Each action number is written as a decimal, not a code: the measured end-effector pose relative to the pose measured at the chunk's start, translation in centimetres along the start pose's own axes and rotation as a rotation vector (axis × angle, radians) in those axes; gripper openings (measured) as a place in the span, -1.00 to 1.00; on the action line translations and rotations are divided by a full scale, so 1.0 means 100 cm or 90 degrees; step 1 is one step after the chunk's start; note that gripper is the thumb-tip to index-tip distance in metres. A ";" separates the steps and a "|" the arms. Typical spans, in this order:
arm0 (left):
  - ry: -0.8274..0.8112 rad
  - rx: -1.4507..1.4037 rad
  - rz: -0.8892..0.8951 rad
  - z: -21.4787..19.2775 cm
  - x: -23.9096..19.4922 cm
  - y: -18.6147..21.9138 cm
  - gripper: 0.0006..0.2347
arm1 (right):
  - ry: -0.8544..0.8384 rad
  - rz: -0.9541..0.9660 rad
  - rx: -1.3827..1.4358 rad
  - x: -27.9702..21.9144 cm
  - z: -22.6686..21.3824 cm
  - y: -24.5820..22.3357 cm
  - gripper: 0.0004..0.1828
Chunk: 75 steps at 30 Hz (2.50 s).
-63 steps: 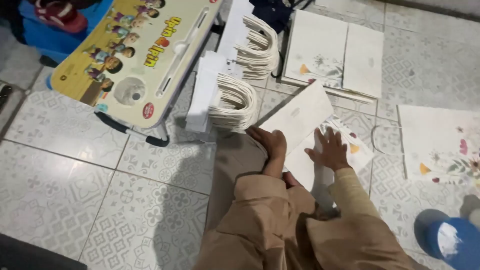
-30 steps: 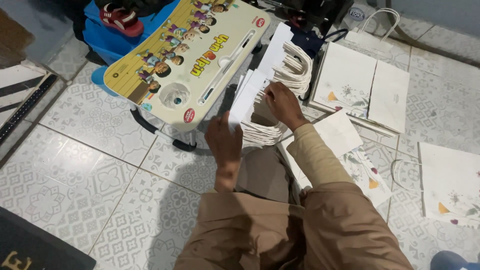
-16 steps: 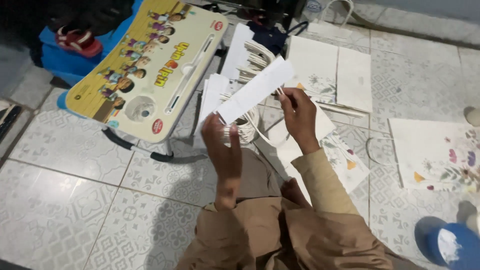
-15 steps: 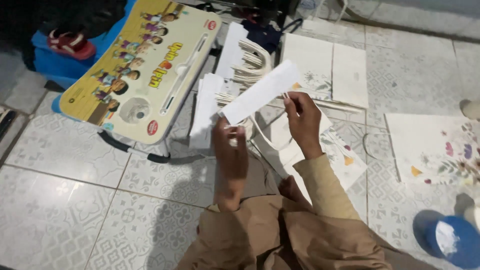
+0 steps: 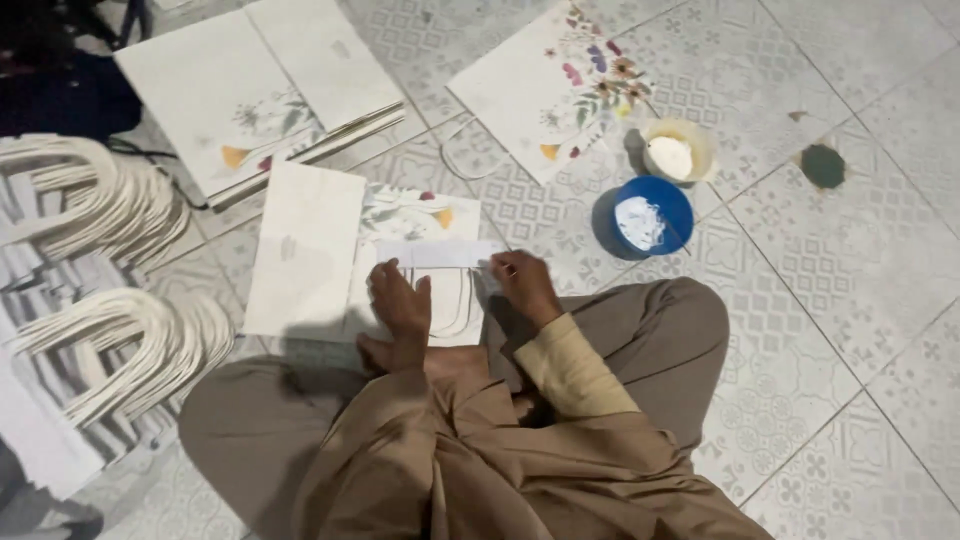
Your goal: The person sits on the floor and assembles paper gift bags by applying glue to a white paper strip and attaching it to the inside of a floral-patterned bag to secure the handles. They repeat this process for multiple bags, stacking the finished items.
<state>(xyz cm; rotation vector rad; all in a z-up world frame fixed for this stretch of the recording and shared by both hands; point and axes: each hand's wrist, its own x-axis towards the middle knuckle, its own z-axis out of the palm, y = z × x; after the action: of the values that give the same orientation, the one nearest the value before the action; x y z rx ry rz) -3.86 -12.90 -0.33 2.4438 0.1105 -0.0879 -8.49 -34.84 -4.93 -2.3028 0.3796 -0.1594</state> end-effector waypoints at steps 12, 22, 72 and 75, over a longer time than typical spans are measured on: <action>0.136 -0.052 0.090 0.070 0.026 -0.061 -0.88 | 0.045 0.269 -0.546 0.067 -0.227 0.269 -0.81; 0.202 -0.288 0.117 0.014 0.017 0.015 -0.97 | -0.145 0.191 -0.542 0.052 -0.231 0.215 -0.77; -0.103 -1.100 0.099 -0.042 -0.050 0.039 -0.81 | 0.245 -0.372 0.040 -0.067 -0.042 -0.172 -0.70; -0.086 -1.010 0.111 -0.088 -0.058 0.058 -0.83 | 0.213 -0.390 0.055 -0.076 -0.029 -0.195 -0.68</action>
<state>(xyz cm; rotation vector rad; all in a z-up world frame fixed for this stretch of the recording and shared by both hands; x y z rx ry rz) -8.67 -12.04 10.64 0.8521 -0.0833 -0.0482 -12.06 -21.71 11.24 -2.2374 -0.1802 -0.8524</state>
